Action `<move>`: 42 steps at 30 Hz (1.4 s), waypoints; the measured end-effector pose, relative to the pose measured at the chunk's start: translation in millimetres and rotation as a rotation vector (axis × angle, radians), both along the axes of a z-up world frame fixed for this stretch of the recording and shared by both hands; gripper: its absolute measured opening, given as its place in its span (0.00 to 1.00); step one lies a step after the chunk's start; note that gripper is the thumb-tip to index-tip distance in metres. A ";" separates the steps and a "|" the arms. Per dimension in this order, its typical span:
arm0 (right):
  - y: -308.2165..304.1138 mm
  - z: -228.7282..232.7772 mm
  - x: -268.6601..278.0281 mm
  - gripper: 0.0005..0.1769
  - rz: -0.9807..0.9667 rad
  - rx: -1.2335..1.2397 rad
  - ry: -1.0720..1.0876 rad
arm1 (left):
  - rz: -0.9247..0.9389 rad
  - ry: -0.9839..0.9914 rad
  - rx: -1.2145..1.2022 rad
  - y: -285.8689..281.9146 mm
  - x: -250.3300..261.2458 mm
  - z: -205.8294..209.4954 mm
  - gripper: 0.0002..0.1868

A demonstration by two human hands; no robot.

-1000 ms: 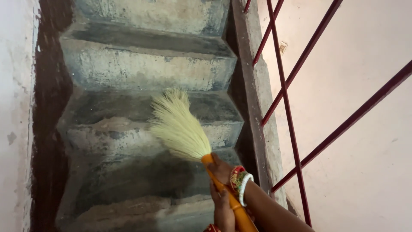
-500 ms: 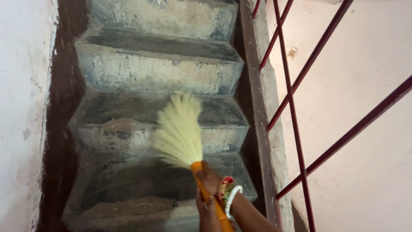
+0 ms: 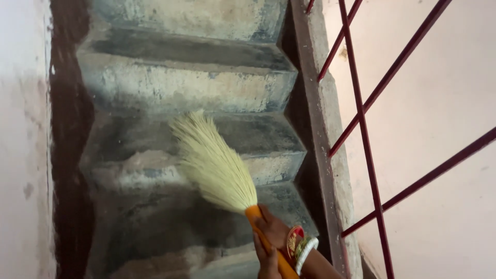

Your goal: The person sweeps concrete stairs using a broom, moving the broom across each step.

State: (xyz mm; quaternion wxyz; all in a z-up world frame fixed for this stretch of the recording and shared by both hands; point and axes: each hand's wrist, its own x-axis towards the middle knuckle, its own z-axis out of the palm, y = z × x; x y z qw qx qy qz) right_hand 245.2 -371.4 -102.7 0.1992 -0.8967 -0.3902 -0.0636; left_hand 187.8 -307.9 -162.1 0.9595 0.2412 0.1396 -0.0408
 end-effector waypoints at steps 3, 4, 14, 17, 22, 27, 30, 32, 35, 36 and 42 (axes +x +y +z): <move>41.6 52.3 -43.8 0.29 -0.383 0.225 0.561 | -0.095 0.048 0.009 17.4 -12.0 8.0 0.39; 60.8 68.8 -56.9 0.31 -0.548 0.337 0.803 | -0.129 0.063 0.018 27.4 -14.7 18.1 0.39; 99.8 160.7 -88.3 0.36 -0.765 0.290 0.904 | -0.424 0.194 0.055 59.8 -51.1 125.3 0.39; 66.7 137.9 -84.4 0.36 -0.789 0.192 0.760 | -0.493 0.246 0.069 62.4 -80.2 141.5 0.39; 3.7 57.6 -61.0 0.41 -0.423 -0.383 0.272 | -0.535 0.312 0.092 77.4 -102.4 162.4 0.39; 15.2 4.7 -32.0 0.24 -0.378 -0.260 0.382 | -0.425 0.331 0.113 78.3 -92.2 181.3 0.41; 37.1 7.9 -21.7 0.26 -0.231 -0.390 0.267 | -0.353 0.370 0.134 81.7 -90.7 184.0 0.41; 46.4 34.9 -17.7 0.31 -0.154 -0.219 0.110 | -0.332 0.393 0.154 77.1 -89.9 185.0 0.42; 55.3 112.0 -23.5 0.35 -0.620 0.172 0.691 | -0.352 0.434 0.174 74.4 -72.4 192.9 0.43; 55.0 141.8 -27.7 0.35 -0.641 0.184 0.797 | -0.368 0.447 0.178 75.3 -60.4 197.0 0.44; 53.2 215.5 -44.2 0.36 -0.628 0.281 1.090 | -0.452 0.475 0.301 93.1 18.0 204.1 0.47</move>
